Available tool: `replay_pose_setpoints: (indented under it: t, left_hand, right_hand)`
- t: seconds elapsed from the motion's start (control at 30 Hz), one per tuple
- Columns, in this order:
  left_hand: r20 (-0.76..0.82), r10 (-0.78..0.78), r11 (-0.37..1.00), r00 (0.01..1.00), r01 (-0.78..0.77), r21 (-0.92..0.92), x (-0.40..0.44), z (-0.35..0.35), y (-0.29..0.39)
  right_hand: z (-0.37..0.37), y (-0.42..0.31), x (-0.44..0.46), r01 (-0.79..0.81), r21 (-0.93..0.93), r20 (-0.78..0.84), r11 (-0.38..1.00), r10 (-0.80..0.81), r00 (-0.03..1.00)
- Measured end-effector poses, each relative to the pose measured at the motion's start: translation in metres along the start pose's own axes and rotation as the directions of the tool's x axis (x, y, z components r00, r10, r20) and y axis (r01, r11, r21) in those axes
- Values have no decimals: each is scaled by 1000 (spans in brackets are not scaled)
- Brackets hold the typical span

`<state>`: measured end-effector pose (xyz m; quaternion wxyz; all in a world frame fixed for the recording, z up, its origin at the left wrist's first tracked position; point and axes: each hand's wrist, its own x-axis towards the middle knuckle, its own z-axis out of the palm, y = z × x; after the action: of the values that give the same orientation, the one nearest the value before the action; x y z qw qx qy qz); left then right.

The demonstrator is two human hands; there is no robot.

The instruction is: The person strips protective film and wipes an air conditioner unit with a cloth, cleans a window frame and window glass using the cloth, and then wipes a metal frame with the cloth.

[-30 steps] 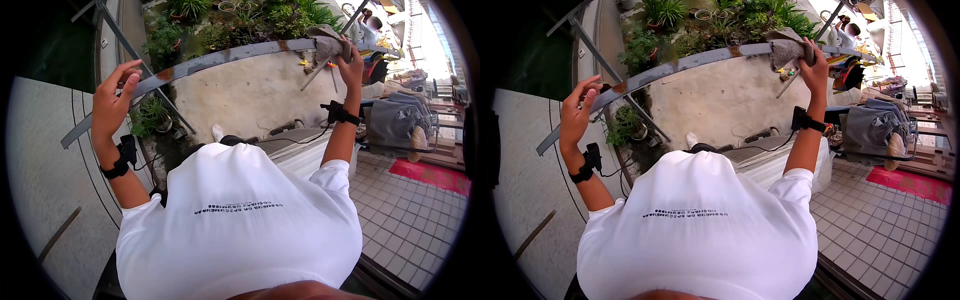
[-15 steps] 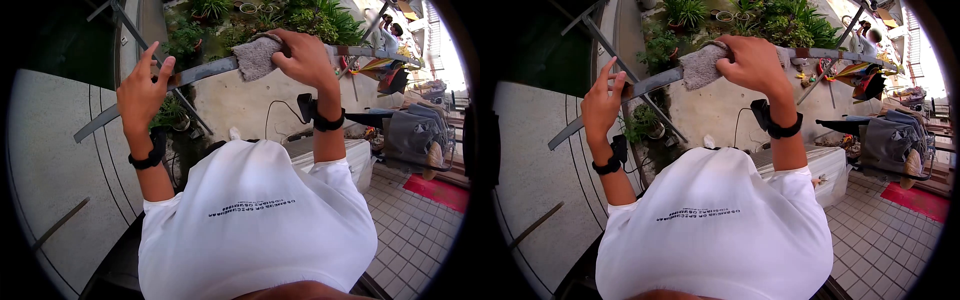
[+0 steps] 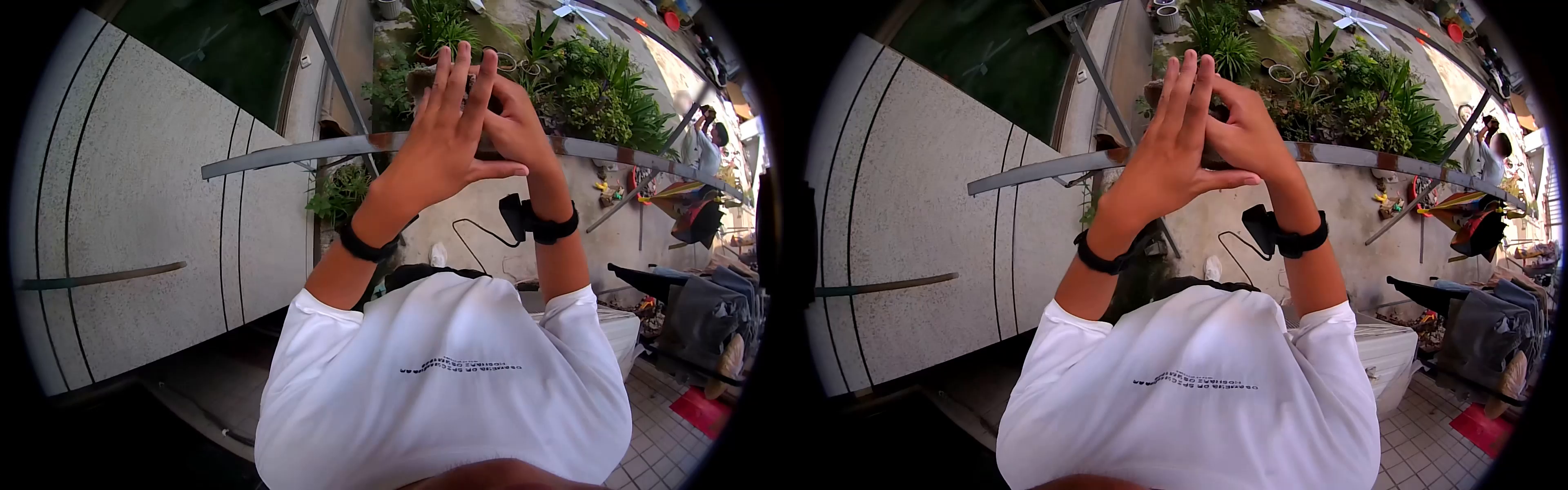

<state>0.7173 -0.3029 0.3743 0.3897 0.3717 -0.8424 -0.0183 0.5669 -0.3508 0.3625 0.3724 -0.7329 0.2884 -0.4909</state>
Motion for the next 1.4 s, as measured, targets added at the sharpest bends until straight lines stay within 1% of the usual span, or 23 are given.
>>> replay_pose_setpoints:
  t: [0.1,0.13,0.23,0.27,0.37,0.4,0.47,0.5,0.53,0.57,0.63,0.67,0.7,0.77,0.83,0.9,0.93,0.97,1.03,1.07,1.17,1.37,1.4]
  left_hand:
    - [-17,-80,995,997,79,-59,1,14,0]
    - [6,-173,978,985,173,-114,0,15,4]
    - [-52,-158,987,986,158,0,1,22,4]
    - [-150,-147,989,978,146,-17,1,21,7]
    - [-85,-150,988,985,147,-40,-4,17,-15]
    - [-115,-222,968,968,205,-143,-5,10,-6]
    - [-90,-203,973,975,190,-133,-15,7,-12]
    - [-84,-195,975,977,183,-128,-18,6,-14]
    - [-151,-144,988,978,133,-78,-20,2,-9]
    - [-139,-116,993,984,113,-28,-26,-1,-11]
    - [-136,-74,992,988,87,91,-39,-16,-29]
    - [-166,1,980,986,32,199,-48,-30,-43]
    - [-180,-28,971,983,69,227,-61,-43,-57]
    - [-228,-51,905,972,142,400,-93,-74,-89]
    - [-234,-100,747,967,228,624,-125,-112,-111]
    - [-270,-309,599,912,407,689,-154,-149,-125]
    - [-296,-353,548,888,452,704,-166,-166,-136]
    - [-321,-399,492,859,496,716,-177,-178,-144]
    - [-354,-447,472,822,552,687,-188,-191,-155]
    - [-369,-466,463,804,577,673,-189,-191,-161]
    - [-475,-518,495,712,702,513,-186,-176,-171]
    - [-536,-681,353,499,865,356,-168,-165,-189]
    - [-533,-692,363,486,873,325,-166,-165,-190]
  right_hand:
    - [-4,1,2,-49,129,-83,990,60,995]
    - [-5,-9,3,-125,265,-78,956,151,985]
    - [-6,-15,10,-226,637,-79,737,354,932]
    - [-3,-21,12,-226,662,-77,715,365,928]
    - [-3,11,17,-71,297,-153,952,121,981]
    - [1,3,14,-117,72,-191,990,129,973]
    - [-8,-27,6,-106,-197,-48,975,98,994]
    - [-12,-34,3,-77,-328,32,942,93,995]
    - [-20,-29,0,56,-404,63,913,-34,997]
    - [-28,-32,-5,56,-553,39,831,-41,998]
    - [-51,-30,-14,88,-757,69,647,-55,996]
    - [-64,-28,-18,129,-825,156,551,3,988]
    - [-75,-27,-23,169,-876,222,452,66,973]
    - [-83,-39,-28,134,-896,255,423,244,935]
    - [-92,-32,-29,105,-851,309,515,330,892]
    - [-98,-24,-27,18,-789,347,614,422,838]
    - [-99,-21,-27,50,-756,366,652,358,859]
    - [-99,-20,-26,45,-759,370,649,374,851]
    - [-98,-17,-26,16,-762,369,647,413,833]
    - [-96,-15,-26,53,-800,357,597,403,843]
    - [-95,-21,-24,27,-802,350,597,433,831]
    - [-97,-24,-31,14,-829,278,559,391,878]
    - [-96,-24,-31,14,-828,278,560,389,878]
